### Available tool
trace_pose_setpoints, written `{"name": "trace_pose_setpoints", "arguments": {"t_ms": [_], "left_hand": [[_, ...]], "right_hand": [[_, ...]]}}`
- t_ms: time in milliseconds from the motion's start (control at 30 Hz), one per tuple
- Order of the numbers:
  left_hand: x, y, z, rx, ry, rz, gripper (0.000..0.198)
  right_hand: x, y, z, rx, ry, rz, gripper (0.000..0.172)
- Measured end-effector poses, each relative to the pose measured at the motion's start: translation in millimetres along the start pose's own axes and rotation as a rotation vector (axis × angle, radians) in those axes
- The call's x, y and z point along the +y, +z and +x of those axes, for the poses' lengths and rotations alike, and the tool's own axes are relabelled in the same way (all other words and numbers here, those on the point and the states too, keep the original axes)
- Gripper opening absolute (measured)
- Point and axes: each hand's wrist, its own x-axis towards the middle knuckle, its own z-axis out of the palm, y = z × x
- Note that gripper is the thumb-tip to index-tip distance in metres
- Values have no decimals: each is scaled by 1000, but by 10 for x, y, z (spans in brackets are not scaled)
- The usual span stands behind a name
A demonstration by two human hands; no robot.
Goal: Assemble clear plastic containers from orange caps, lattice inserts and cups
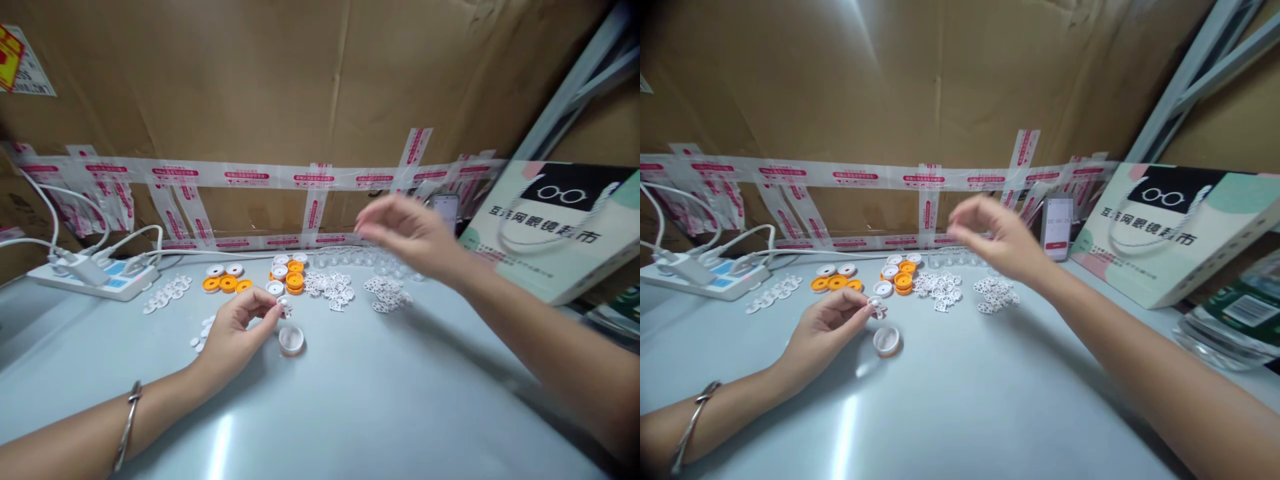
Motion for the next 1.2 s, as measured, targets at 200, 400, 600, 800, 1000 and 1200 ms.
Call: {"name": "trace_pose_setpoints", "arguments": {"t_ms": [200, 400, 600, 800, 1000, 1200], "left_hand": [[-17, -4, 28, 4, -42, -44, 12], [-32, -8, 17, -45, -55, -25, 12], [-55, 1, 24, -55, -69, -69, 11], [-77, 5, 45, -57, -88, -94, 12], [-66, 15, 42, -37, -93, -114, 14], [-60, 10, 45, -21, -88, -57, 18]], "right_hand": [[617, 204, -159, -606, -136, -275, 14], [762, 311, -189, -645, -131, -322, 16], [650, 192, -160, -637, -58, -214, 19], [561, 159, -171, -649, 76, -180, 19], [417, 252, -182, -484, 287, -12, 18], [91, 604, -286, -377, 460, 510, 27]]}}
